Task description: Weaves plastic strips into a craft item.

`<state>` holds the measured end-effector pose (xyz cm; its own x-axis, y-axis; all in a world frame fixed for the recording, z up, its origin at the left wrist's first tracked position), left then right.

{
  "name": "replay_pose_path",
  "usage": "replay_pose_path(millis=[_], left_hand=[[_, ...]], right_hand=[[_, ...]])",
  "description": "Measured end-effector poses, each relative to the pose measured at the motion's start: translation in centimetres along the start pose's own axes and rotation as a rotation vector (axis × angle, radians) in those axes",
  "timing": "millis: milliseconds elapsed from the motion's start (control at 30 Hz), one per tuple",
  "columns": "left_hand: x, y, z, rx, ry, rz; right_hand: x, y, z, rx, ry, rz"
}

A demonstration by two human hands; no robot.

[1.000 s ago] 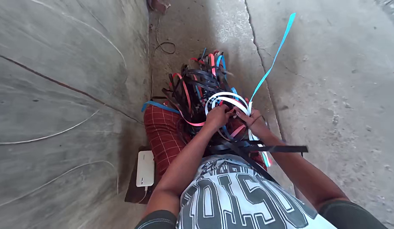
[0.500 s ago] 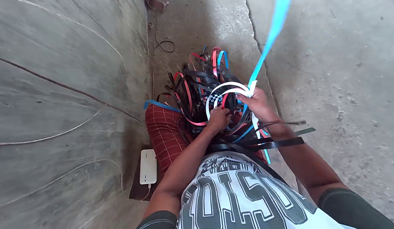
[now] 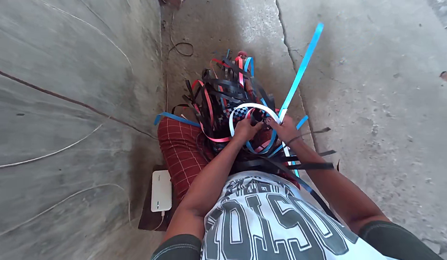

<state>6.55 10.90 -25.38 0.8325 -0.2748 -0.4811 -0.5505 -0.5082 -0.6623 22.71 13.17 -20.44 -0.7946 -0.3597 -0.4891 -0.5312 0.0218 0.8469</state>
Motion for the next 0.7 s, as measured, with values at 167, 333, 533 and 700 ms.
replay_pose_path(millis=[167, 333, 533, 700], left_hand=[[0.1, 0.0, 0.3, -0.026, -0.03, -0.021], [1.1, 0.1, 0.5, 0.006, -0.019, 0.015], [0.6, -0.5, 0.1, 0.177, -0.03, 0.202], [-0.2, -0.3, 0.6, 0.093, -0.046, 0.098]], right_hand=[[1.5, -3.0, 0.4, 0.164, 0.087, -0.138], [2.1, -0.2, 0.0, 0.133, 0.045, -0.113], [1.7, 2.1, 1.6, 0.038, -0.126, -0.171], [2.5, 4.5, -1.3, -0.859, -0.437, -0.616]])
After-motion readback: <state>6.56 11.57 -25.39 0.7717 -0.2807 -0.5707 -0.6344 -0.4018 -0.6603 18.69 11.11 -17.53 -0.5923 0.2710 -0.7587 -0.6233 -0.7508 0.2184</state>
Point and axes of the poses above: each hand's wrist, its own z-axis towards the middle knuckle, its own x-axis out of the palm, y = z × x, the point moved 4 cm from there along z, towards the middle knuckle, and after that the axes turned 5 degrees about -x, right-handed, at the moved point
